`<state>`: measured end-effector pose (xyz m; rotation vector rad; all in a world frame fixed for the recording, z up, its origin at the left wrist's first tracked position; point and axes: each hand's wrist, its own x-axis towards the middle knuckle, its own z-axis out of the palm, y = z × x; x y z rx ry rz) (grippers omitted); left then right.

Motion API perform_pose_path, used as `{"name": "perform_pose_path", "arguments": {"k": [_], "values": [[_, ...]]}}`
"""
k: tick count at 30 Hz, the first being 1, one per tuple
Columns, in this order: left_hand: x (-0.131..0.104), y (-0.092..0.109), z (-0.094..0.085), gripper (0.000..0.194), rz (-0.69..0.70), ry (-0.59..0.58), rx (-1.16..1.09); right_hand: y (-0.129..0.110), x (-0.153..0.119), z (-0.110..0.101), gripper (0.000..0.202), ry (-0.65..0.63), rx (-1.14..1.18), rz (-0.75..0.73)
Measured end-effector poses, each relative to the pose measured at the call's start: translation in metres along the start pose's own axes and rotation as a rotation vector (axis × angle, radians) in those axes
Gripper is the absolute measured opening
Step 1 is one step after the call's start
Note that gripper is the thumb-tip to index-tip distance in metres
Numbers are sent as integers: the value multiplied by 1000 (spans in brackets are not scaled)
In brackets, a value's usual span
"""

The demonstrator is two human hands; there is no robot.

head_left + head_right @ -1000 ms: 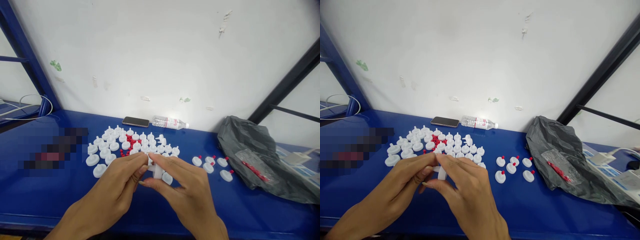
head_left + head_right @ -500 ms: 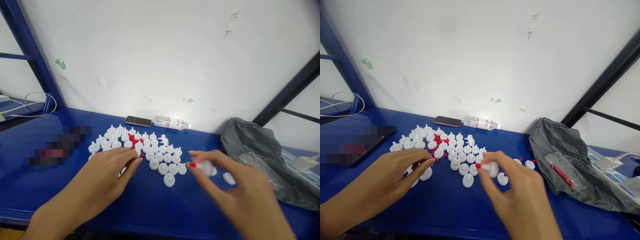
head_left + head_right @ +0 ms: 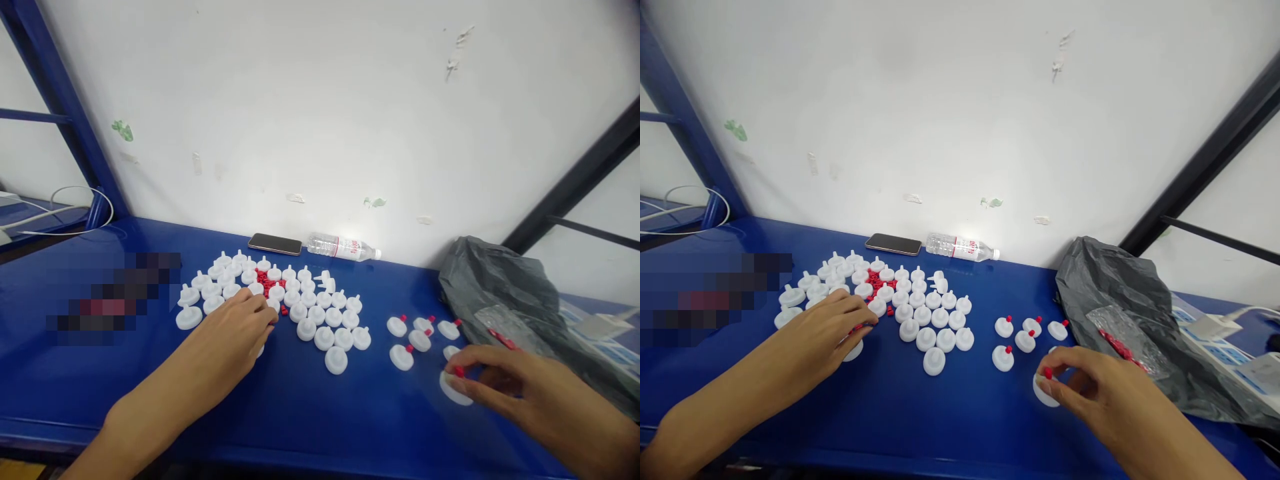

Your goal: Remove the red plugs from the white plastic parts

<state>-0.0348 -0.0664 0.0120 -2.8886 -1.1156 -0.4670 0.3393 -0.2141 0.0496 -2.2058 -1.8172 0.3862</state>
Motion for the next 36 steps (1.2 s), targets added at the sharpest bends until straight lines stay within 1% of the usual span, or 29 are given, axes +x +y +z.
{"name": "perform_pose_path", "arguments": {"k": [2, 6, 9, 11, 14, 16, 18, 20, 21, 23, 25, 27, 30, 33, 36], "values": [[0, -3, 4, 30, -22, -12, 46, -1, 4, 4, 30, -26, 26, 37], [0, -6, 7, 27, -67, 24, 45, -2, 13, 13, 22, -25, 123, 36], [2, -6, 9, 27, -67, 3, 48, -6, 17, 15, 21, 59, 108, 45], [4, -7, 11, 26, -62, -25, 70, -16, 16, 14, 23, 115, 38, 58], [7, -10, 17, 30, -70, -80, 106, -44, 12, 18, 20, 134, 0, 8], [8, -11, 18, 32, -71, -115, 121, -68, 10, 26, 20, 87, 12, -67], [9, -10, 18, 31, -60, -131, 128, -93, 12, 38, 27, 6, -14, -107], [9, -8, 16, 30, -58, -139, 124, -115, 15, 49, 34, -58, -88, -99], [10, -6, 14, 29, -61, -147, 119, -124, 17, 53, 34, -81, -128, -86], [11, -3, 11, 29, -68, -174, 109, -140, 21, 59, 28, -92, -189, -49], [13, 1, 9, 29, -68, -198, 101, -151, 23, 63, 24, -80, -218, -18], [13, 3, 8, 27, -66, -194, 98, -157, 23, 66, 22, -75, -235, 0], [14, 4, 8, 24, -44, -180, 105, -160, 22, 69, 21, -78, -258, -1], [13, 4, 8, 24, -20, -202, 138, -154, 18, 70, 20, -86, -279, -30], [13, 4, 9, 25, 4, -221, 161, -142, 13, 70, 22, -75, -244, -80]]}}
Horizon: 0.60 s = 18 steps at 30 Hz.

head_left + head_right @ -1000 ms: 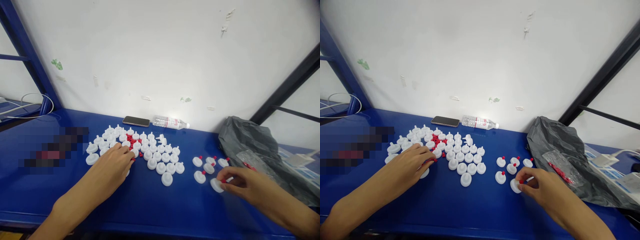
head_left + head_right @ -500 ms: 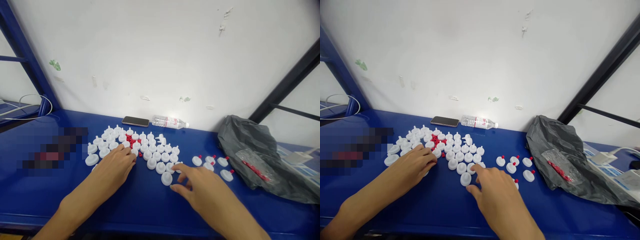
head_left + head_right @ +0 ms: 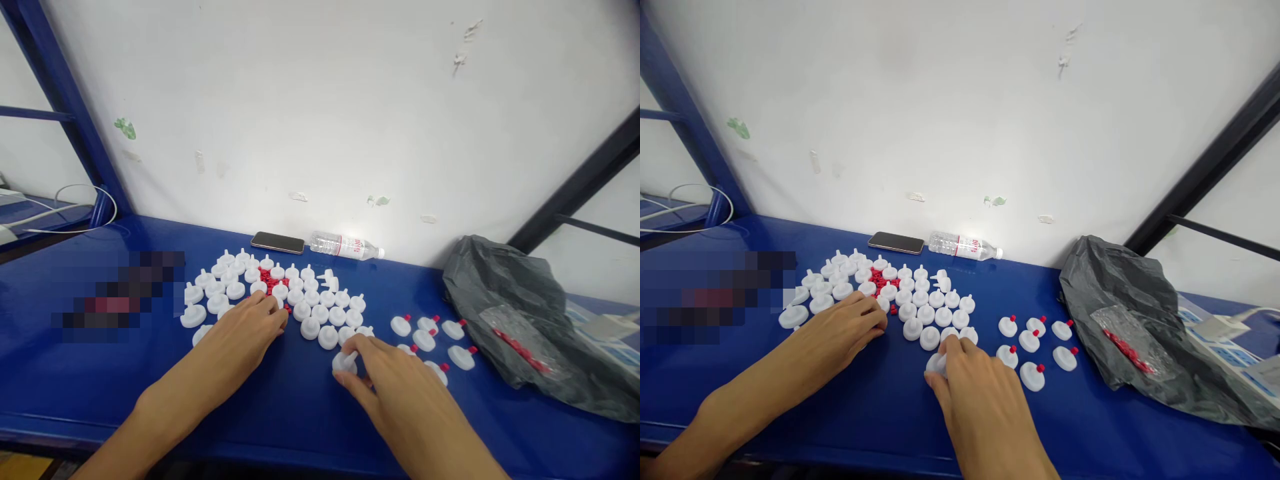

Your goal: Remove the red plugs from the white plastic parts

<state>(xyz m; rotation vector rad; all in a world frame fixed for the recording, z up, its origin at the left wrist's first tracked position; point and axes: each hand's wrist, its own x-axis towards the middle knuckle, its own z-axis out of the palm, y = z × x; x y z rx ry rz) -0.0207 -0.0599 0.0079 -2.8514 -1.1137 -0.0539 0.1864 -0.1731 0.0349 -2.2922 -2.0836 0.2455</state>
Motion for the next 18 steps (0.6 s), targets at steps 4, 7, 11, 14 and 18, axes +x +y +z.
{"name": "perform_pose_path", "arguments": {"k": [4, 7, 11, 14, 18], "values": [[0, -1, 1, 25, 41, 58, -39, 13, -8, 5, 26, 193, 90, -89], [0, -1, 1, 24, 73, 171, -103, 12, -8, 5, 27, 338, 132, -142], [-4, 5, -4, 19, 155, 423, -315, 3, -4, 2, 27, 386, 189, -194], [-10, 14, -11, 19, 202, 524, -527, -2, -2, 2, 29, 395, 208, -195], [-14, 22, -18, 18, 226, 475, -711, -5, -2, 3, 28, 392, 238, -213]]}}
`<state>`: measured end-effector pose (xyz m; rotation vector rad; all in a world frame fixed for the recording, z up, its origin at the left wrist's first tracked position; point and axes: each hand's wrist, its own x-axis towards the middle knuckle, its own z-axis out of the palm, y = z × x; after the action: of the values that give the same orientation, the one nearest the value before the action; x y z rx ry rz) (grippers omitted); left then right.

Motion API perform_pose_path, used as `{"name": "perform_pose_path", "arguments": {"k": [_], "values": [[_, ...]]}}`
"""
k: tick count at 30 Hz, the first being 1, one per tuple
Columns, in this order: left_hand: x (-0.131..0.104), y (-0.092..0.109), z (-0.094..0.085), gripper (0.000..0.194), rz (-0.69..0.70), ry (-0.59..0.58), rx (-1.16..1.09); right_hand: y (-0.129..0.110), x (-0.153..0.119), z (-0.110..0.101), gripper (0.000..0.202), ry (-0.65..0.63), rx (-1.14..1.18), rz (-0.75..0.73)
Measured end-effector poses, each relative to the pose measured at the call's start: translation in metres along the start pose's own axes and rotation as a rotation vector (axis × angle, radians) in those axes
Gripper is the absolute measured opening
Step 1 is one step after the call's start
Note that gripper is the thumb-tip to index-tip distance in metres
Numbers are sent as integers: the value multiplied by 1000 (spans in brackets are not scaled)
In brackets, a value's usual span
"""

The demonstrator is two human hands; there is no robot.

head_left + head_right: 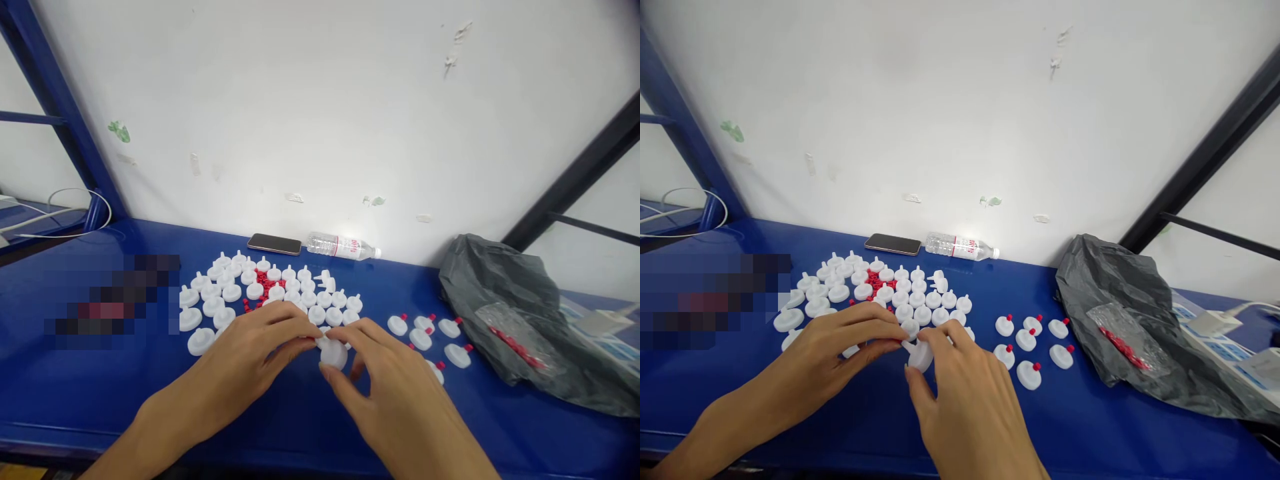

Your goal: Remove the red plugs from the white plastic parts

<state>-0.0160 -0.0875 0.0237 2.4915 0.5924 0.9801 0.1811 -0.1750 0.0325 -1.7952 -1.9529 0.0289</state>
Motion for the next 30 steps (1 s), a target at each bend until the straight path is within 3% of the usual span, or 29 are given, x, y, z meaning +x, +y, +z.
{"name": "perform_pose_path", "arguments": {"k": [5, 11, 18, 22, 25, 30], "values": [[2, 4, -1, 19, -37, -38, -40, -2, 1, -2, 30, 17, 22, -26], [1, 8, -2, 19, -39, 29, -59, 3, 2, -12, 32, 126, 121, -113], [3, 10, 0, 20, -40, 127, -101, 2, 6, -19, 27, 128, 344, -132], [2, 11, -1, 14, -76, 38, 4, 1, 6, -20, 29, 172, 384, -86], [0, 15, -3, 27, -74, -64, 78, -1, 5, -19, 32, 174, 373, -104], [-1, 21, -6, 35, -60, -71, 53, -13, 2, -20, 30, 213, 364, -49]]}}
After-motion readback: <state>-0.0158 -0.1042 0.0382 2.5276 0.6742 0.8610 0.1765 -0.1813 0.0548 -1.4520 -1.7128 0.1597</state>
